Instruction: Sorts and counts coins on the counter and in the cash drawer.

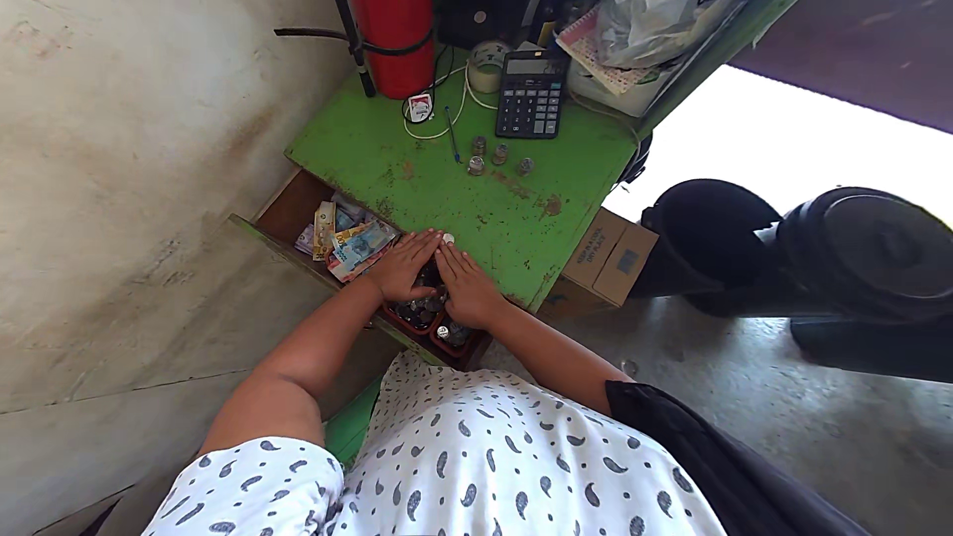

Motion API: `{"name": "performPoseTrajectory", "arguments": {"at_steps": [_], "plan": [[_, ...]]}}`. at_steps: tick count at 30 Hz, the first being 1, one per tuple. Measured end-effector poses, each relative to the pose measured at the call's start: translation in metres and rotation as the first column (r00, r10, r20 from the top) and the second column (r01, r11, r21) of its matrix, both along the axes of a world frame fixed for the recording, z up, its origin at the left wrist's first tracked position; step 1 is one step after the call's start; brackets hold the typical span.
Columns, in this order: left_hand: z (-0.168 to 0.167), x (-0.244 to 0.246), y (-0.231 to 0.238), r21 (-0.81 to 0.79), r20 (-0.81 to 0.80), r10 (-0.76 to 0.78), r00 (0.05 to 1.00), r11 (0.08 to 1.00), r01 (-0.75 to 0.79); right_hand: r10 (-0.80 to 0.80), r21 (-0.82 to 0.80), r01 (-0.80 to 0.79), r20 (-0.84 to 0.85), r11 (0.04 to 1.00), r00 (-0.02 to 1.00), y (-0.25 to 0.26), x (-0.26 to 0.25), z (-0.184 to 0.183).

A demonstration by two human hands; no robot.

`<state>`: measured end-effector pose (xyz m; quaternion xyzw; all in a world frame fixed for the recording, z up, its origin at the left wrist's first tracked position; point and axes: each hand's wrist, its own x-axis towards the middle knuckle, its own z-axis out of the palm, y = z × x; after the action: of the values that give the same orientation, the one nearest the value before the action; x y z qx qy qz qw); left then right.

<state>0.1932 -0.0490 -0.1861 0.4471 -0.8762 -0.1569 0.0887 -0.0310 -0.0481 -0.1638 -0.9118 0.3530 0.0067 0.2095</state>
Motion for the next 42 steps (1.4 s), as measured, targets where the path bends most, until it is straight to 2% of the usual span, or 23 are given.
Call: {"name": "performPoseTrajectory", "arguments": {"at_steps": [2, 4, 6, 7, 10, 12, 16, 20, 22, 26, 29, 31, 33, 36, 39, 42], "plan": [[0.002, 0.002, 0.003, -0.002, -0.014, -0.016, 1.0, 1.0, 0.016, -0.125, 0.177, 0.08, 0.261, 0.981, 0.957, -0.006, -0.009, 0.005], [0.002, 0.005, 0.007, 0.014, -0.035, -0.007, 0.999, 1.0, 0.007, -0.323, 0.385, 0.136, 0.474, 0.913, 0.819, -0.017, -0.021, 0.006], [0.002, 0.007, 0.012, 0.04, -0.041, 0.011, 0.999, 0.999, -0.009, -0.467, 0.489, 0.174, 0.577, 0.855, 0.67, -0.03, -0.035, 0.006], [0.002, 0.009, 0.014, 0.052, -0.052, 0.014, 0.999, 0.999, -0.011, -0.505, 0.489, 0.219, 0.587, 0.844, 0.633, -0.037, -0.043, 0.008], [0.006, 0.013, 0.018, 0.096, -0.096, 0.018, 0.995, 0.995, -0.009, -0.539, 0.333, 0.425, 0.536, 0.842, 0.649, -0.053, -0.069, 0.011], [0.004, 0.015, 0.019, 0.057, -0.144, 0.014, 0.989, 0.998, -0.005, -0.549, 0.264, 0.486, 0.504, 0.833, 0.667, -0.059, -0.08, 0.011], [0.001, 0.002, 0.012, -0.01, -0.16, -0.013, 0.987, 1.0, 0.012, -0.493, 0.173, 0.472, 0.477, 0.864, 0.728, -0.059, -0.077, 0.003], [0.01, -0.026, -0.005, 0.03, -0.004, 0.011, 1.0, 0.999, -0.011, -0.483, 0.152, 0.47, 0.461, 0.87, 0.744, -0.06, -0.077, 0.0], [0.01, -0.027, -0.008, 0.005, 0.026, -0.009, 1.0, 1.0, 0.009, -0.475, 0.158, 0.458, 0.47, 0.875, 0.744, -0.061, -0.078, -0.002], [0.007, -0.012, 0.001, -0.051, -0.018, -0.055, 0.998, 0.997, 0.054, -0.466, 0.163, 0.45, 0.503, 0.878, 0.728, -0.061, -0.08, -0.004], [0.006, -0.007, 0.002, -0.186, -0.187, -0.062, 0.98, 0.982, 0.027, -0.471, 0.165, 0.454, 0.504, 0.876, 0.724, -0.061, -0.079, -0.001], [0.013, -0.02, -0.011, -0.21, -0.282, 0.062, 0.957, 0.97, -0.125, -0.471, 0.17, 0.451, 0.501, 0.876, 0.726, -0.062, -0.078, -0.001], [0.029, -0.042, -0.036, -0.064, -0.293, 0.285, 0.913, 0.947, -0.316, -0.478, 0.184, 0.45, 0.492, 0.874, 0.728, -0.062, -0.078, 0.0], [0.044, -0.074, -0.09, 0.128, -0.223, 0.552, 0.804, 0.834, -0.537, -0.479, 0.191, 0.449, 0.507, 0.873, 0.716, -0.059, -0.077, 0.001], [0.058, -0.101, -0.14, 0.182, -0.069, 0.681, 0.729, 0.727, -0.662, -0.484, 0.196, 0.45, 0.495, 0.871, 0.721, -0.06, -0.078, 0.003], [0.065, -0.12, -0.169, 0.149, 0.062, 0.712, 0.699, 0.686, -0.712, -0.488, 0.217, 0.441, 0.49, 0.871, 0.722, -0.061, -0.08, 0.002]]}}
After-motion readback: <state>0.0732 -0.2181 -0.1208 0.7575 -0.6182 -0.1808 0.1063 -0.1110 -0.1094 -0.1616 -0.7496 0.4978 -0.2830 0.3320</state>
